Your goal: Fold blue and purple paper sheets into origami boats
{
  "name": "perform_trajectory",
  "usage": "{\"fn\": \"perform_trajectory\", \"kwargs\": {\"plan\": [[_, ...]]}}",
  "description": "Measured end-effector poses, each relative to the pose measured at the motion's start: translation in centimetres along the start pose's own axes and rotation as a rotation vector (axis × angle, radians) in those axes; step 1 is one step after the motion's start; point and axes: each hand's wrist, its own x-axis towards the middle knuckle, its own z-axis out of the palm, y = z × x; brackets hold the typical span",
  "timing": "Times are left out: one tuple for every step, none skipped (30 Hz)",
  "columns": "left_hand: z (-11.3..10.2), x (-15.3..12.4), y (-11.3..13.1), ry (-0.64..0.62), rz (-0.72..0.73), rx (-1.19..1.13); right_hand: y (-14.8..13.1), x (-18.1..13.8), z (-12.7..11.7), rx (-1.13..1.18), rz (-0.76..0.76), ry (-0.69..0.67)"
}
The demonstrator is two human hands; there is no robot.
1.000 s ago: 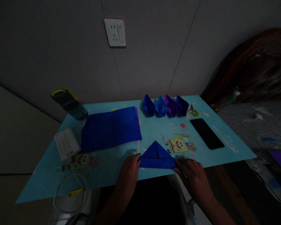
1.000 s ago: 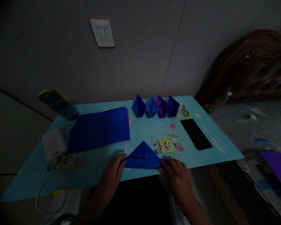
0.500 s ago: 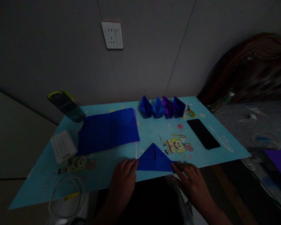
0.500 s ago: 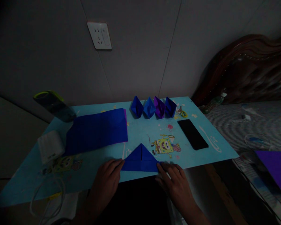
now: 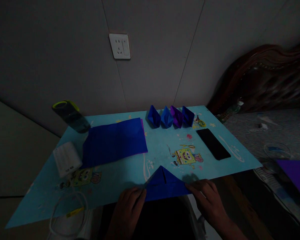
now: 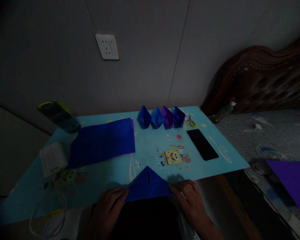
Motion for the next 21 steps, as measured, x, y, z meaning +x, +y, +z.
{"fn": "perform_trajectory", "kwargs": {"plan": [[-0.4,0.1,0.0,0.001,0.002,-0.02,0.0,0.4,-0.3,0.048,0.033,0.03],[-0.8,0.3,0.0,0.004,-0.004,-0.038,0.0,0.9,-0.6,0.101,0.07,0.056],[-1.2,0.7,0.0,0.012,-0.021,-0.053,0.0,1.6,-1.0,0.152,0.109,0.078],[-1.6,1.2,0.0,0.017,-0.048,-0.071,-0.1,2.5,-1.5,0.202,0.147,0.091],[-2.0,1.8,-0.1,0.024,-0.083,-0.092,-0.2,3.4,-2.1,0.251,0.168,0.104],[-2.4,2.6,-0.1,0.036,-0.126,-0.118,-0.2,4.4,-2.6,0.289,0.186,0.112],[-2.8,3.4,-0.3,0.033,-0.159,-0.163,-0.2,5.4,-3.2,0.327,0.217,0.11],[-3.1,4.3,-0.5,0.046,-0.181,-0.202,-0.2,6.4,-3.6,0.372,0.276,0.071],[-3.3,5.1,-0.7,0.029,-0.202,-0.238,0.0,7.3,-3.9,0.428,0.343,0.008],[-3.4,5.9,-1.0,0.034,-0.216,-0.271,0.2,8.1,-4.1,0.491,0.407,-0.067],[-3.5,6.5,-1.4,0.043,-0.243,-0.302,0.5,8.8,-4.1,0.559,0.463,-0.147],[-3.3,7.0,-1.7,0.034,-0.276,-0.335,1.0,9.4,-3.9,0.624,0.515,-0.216],[-3.1,7.4,-2.1,0.022,-0.311,-0.366,1.5,9.8,-3.5,0.688,0.563,-0.276],[-2.8,7.6,-2.4,-0.004,-0.352,-0.399,2.0,10.2,-3.1,0.754,0.607,-0.336],[-2.4,7.8,-2.6,-0.042,-0.391,-0.433,2.5,10.5,-2.6,0.823,0.647,-0.399],[-2.0,7.9,-2.7,-0.084,-0.425,-0.465,3.1,10.7,-2.0,0.89,0.682,-0.454],[-1.6,7.9,-2.8,-0.128,-0.453,-0.497,3.6,10.8,-1.5,0.952,0.71,-0.503],[-1.3,7.9,-2.8,-0.168,-0.471,-0.527,4.0,10.9,-0.9,0.995,0.729,-0.534],[-1.0,7.9,-2.7,-0.203,-0.479,-0.553,4.4,10.9,-0.5,1.021,0.741,-0.556],[-0.8,7.9,-2.6,-0.235,-0.479,-0.575,4.7,11.0,-0.1,1.034,0.745,-0.564],[-0.6,7.8,-2.3,-0.264,-0.471,-0.594,5.0,11.0,0.3,1.032,0.743,-0.559]]}}
